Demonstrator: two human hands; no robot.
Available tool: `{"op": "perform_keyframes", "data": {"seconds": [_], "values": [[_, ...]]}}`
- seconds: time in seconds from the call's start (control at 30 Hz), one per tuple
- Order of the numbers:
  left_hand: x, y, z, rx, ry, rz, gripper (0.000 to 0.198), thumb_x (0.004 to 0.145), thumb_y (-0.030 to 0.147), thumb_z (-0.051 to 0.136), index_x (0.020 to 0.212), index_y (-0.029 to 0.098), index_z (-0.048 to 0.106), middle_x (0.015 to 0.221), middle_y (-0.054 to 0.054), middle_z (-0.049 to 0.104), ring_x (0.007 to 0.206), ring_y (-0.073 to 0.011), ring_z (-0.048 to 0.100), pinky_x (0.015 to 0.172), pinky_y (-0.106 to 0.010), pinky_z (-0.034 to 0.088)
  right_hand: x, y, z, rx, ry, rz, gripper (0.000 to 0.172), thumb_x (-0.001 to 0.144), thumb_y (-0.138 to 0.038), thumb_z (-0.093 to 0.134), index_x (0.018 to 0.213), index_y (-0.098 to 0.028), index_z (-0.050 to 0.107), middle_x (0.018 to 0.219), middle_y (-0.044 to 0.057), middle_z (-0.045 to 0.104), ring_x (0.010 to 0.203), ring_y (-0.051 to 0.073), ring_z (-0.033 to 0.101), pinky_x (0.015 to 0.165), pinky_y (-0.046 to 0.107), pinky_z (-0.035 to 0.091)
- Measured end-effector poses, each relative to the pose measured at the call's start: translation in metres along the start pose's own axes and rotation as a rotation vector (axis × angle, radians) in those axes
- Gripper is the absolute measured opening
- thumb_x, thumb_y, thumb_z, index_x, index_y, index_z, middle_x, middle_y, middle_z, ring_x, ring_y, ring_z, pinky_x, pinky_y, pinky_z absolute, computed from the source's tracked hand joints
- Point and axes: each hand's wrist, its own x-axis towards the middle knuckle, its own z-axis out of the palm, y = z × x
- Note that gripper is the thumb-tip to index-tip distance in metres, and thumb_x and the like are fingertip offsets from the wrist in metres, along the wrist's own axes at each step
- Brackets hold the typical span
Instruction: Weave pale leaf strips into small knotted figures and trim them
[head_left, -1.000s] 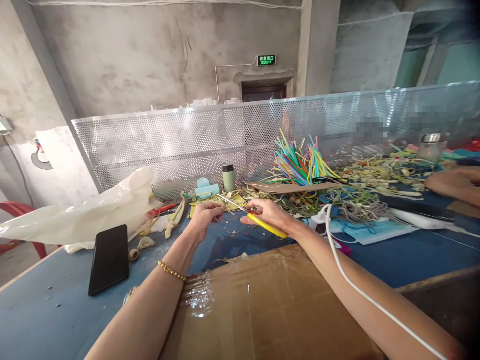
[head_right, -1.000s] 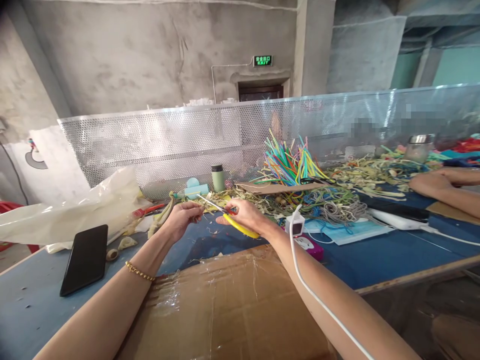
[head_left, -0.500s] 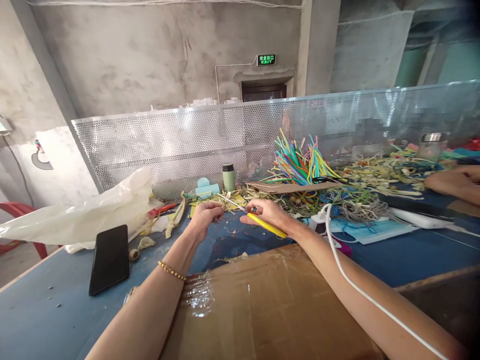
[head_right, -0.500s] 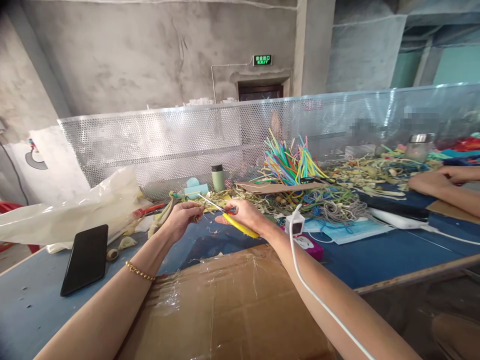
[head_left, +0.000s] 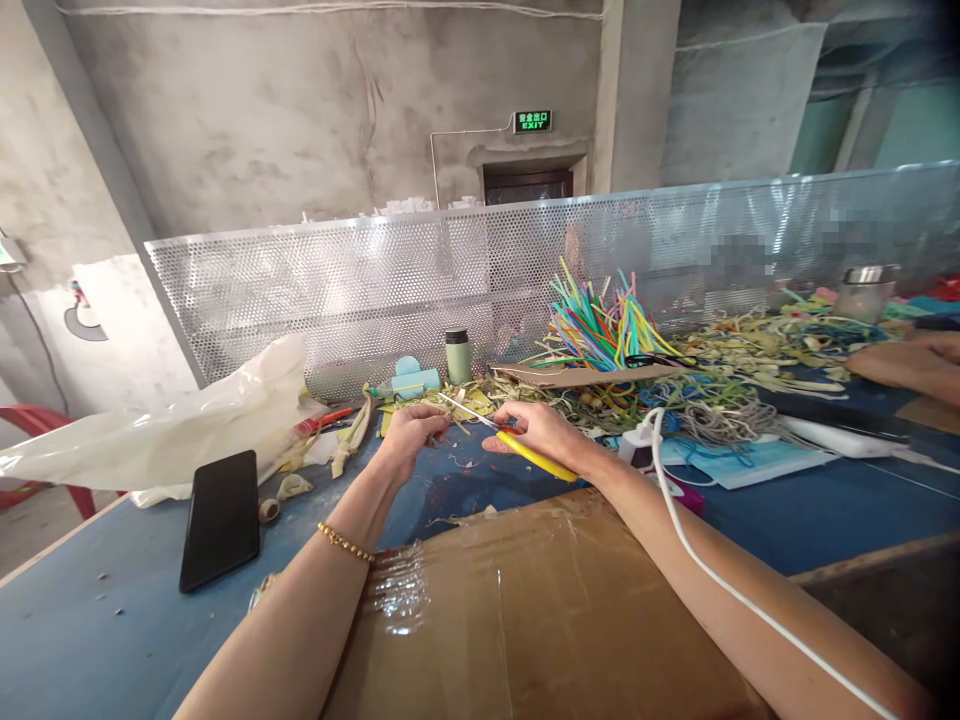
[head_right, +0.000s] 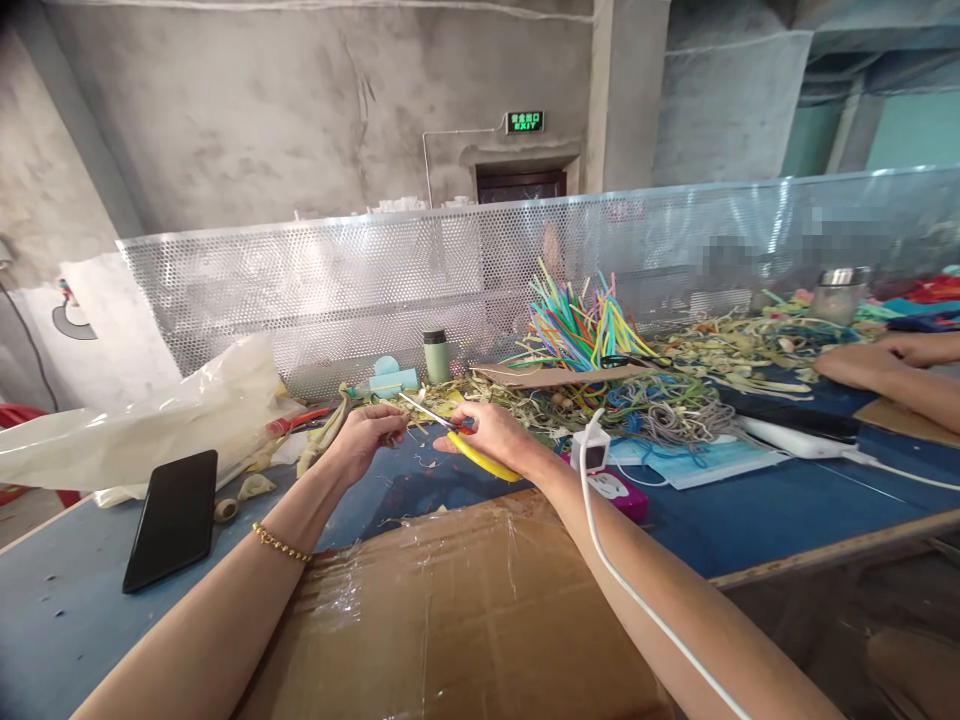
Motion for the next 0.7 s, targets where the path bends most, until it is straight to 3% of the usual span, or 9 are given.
{"op": "perform_keyframes", "data": {"seconds": [0.23,0.43,0.57,0.7], "values": [[-0.001,0.001,0.001,-0.006,0.001,-0.005,0.017,0.058,0.029,0.077,0.06,0.015,0.068,0.056,-0.001,0.058,0.051,-0.0109,0.049,0.05,-0.025,0.031,-0.003,0.0,0.004,-0.082,0.06,0.045,0.045,0.062,-0.062,0.075,0.074,-0.02,0.063,0.054,-0.005,0.051,0.051,0.01,0.041,0.051,0.023,0.028],[0.0,0.002,-0.001,-0.076,0.051,-0.04,0.021,0.053,0.026,0.082,0.066,0.013,0.072,0.058,-0.001,0.06,0.053,-0.0101,0.049,0.052,-0.025,0.033,0.0,0.005,0.001,0.106,0.179,0.22,0.041,0.073,-0.058,0.069,0.084,-0.02,0.058,0.049,-0.005,0.051,0.037,0.01,0.045,0.039,0.022,0.028],[-0.001,0.005,0.0,-0.192,0.032,-0.055,0.027,0.049,0.027,0.086,0.068,0.012,0.072,0.062,-0.001,0.063,0.056,-0.0094,0.051,0.054,-0.024,0.036,0.016,-0.014,-0.01,0.25,0.254,0.152,0.037,0.076,-0.047,0.069,0.098,-0.02,0.056,0.051,-0.006,0.051,0.034,0.009,0.045,0.033,0.02,0.03],[-0.001,0.011,-0.001,-0.358,0.033,-0.049,0.033,0.047,0.026,0.089,0.073,0.014,0.071,0.07,-0.002,0.066,0.061,-0.0106,0.056,0.056,-0.024,0.039,0.032,-0.05,-0.014,0.398,0.2,0.087,0.031,0.077,-0.03,0.068,0.103,-0.02,0.055,0.056,-0.006,0.052,0.036,0.007,0.044,0.032,0.019,0.032]]}}
